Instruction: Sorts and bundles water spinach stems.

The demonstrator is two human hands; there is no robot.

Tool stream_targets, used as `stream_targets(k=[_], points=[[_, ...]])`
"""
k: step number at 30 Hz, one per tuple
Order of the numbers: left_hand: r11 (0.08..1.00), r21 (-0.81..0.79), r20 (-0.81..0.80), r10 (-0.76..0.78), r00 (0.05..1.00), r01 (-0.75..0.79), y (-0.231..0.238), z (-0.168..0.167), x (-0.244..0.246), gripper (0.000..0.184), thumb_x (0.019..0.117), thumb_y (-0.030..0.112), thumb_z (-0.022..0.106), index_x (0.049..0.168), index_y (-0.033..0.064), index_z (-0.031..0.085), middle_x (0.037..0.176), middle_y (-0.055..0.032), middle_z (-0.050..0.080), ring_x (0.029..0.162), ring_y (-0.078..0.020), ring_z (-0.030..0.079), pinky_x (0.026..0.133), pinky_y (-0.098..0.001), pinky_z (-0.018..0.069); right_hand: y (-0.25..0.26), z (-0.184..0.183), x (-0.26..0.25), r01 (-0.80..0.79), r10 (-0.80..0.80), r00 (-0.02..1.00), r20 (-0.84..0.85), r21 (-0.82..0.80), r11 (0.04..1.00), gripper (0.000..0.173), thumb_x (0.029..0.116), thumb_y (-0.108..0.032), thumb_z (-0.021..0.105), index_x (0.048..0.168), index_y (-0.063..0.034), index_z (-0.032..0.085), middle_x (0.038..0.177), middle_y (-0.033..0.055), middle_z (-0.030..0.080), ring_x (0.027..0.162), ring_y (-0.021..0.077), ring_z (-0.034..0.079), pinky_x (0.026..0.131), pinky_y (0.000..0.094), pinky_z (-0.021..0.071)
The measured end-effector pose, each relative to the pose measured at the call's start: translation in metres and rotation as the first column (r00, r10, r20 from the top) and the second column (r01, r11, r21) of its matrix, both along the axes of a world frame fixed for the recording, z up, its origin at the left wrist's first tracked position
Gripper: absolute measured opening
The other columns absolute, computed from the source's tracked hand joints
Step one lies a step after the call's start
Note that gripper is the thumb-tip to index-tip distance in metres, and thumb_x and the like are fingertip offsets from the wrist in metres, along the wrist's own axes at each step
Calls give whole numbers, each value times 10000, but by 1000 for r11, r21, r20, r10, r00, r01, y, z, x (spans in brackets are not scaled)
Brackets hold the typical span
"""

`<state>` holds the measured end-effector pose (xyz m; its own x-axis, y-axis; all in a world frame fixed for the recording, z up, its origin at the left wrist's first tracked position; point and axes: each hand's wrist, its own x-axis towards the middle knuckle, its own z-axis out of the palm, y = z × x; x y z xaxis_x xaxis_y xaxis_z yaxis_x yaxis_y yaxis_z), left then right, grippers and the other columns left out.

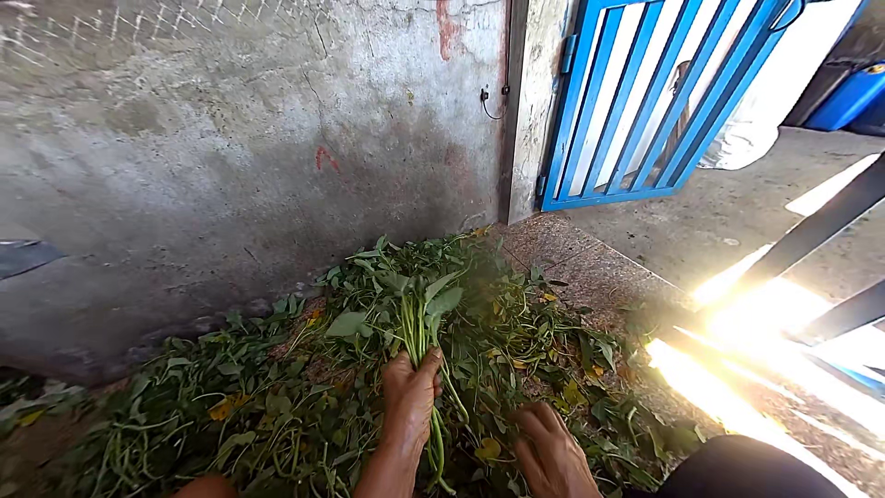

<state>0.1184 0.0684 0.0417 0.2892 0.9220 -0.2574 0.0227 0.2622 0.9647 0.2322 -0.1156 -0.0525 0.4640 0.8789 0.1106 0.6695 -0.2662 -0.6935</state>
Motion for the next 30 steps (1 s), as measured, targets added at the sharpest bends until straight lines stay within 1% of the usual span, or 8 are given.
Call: stream_targets(k=[2, 4, 7, 9, 12, 15, 20, 30], points=[[994, -6, 26, -113, 993, 113, -7, -6, 4, 76, 970, 17, 678, 938, -38, 636, 691, -87, 621, 518, -133, 572, 488, -245, 515, 26, 19, 2, 89, -51, 985, -166, 231, 969, 382, 1041, -374, 501, 1172, -110, 745, 1108, 84, 681, 1035, 212, 658, 835, 401, 578], [976, -9, 45, -218, 975, 219, -14, -10, 7, 68, 970, 25, 678, 966, -32, 641, 729, -88, 637, 553, -134, 588, 513, -254, 527, 53, 42, 3, 153, 10, 867, -499, 285, 946, 412, 1035, -404, 540, 1205, -81, 732, 1093, 49, 689, 986, 133, 659, 822, 324, 567], [966, -16, 98, -255, 962, 258, -19, -13, 10, 63, 956, 0, 682, 975, -44, 641, 739, -99, 646, 561, -138, 595, 521, -258, 532, 81, 64, 1, 347, 69, 331, -941, 189, 919, 204, 996, -136, 659, 1103, 30, 710, 960, 134, 728, 843, 203, 704, 739, 356, 604], [969, -41, 141, -237, 961, 245, -17, -12, 10, 43, 956, -25, 665, 972, -51, 635, 748, -113, 645, 574, -151, 603, 534, -264, 544, 88, 65, -2, 431, 76, 100, -992, 112, 895, 129, 997, -56, 626, 1049, 46, 685, 911, 171, 709, 779, 233, 691, 694, 380, 600], [970, -108, 204, -192, 960, 217, -16, -8, 8, 52, 971, -42, 633, 1015, -71, 634, 777, -135, 649, 603, -172, 613, 564, -282, 555, 89, 62, -9, 518, 121, -40, -992, 83, 852, 138, 1046, -53, 528, 1036, 48, 622, 882, 171, 690, 755, 237, 692, 692, 383, 611], [973, -156, 216, -132, 967, 168, -17, -7, 9, 67, 989, -42, 608, 1041, -80, 625, 781, -144, 652, 593, -174, 616, 549, -280, 555, 88, 60, -15, 589, 172, -30, -985, 121, 799, 172, 1085, -77, 434, 1051, 38, 558, 890, 168, 692, 739, 241, 697, 690, 393, 615], [977, -173, 186, -89, 978, 122, -17, -10, 11, 72, 1006, 17, 620, 1007, -52, 640, 828, -147, 663, 629, -185, 620, 566, -284, 550, 90, 66, -20, 649, 150, 200, -968, 245, 720, 137, 1077, -70, 443, 1026, 16, 537, 870, 120, 651, 727, 180, 655, 682, 324, 591], [927, 97, 27, -366, 930, 362, -21, -24, 9, 190, 989, 119, 659, 1112, -19, 613, 946, -115, 696, 857, -199, 707, 775, -342, 614, 97, 69, -19, 609, 105, 283, -953, 264, 748, 134, 1064, -45, 473, 1028, 46, 565, 900, 158, 682, 789, 206, 680, 755, 331, 594]])
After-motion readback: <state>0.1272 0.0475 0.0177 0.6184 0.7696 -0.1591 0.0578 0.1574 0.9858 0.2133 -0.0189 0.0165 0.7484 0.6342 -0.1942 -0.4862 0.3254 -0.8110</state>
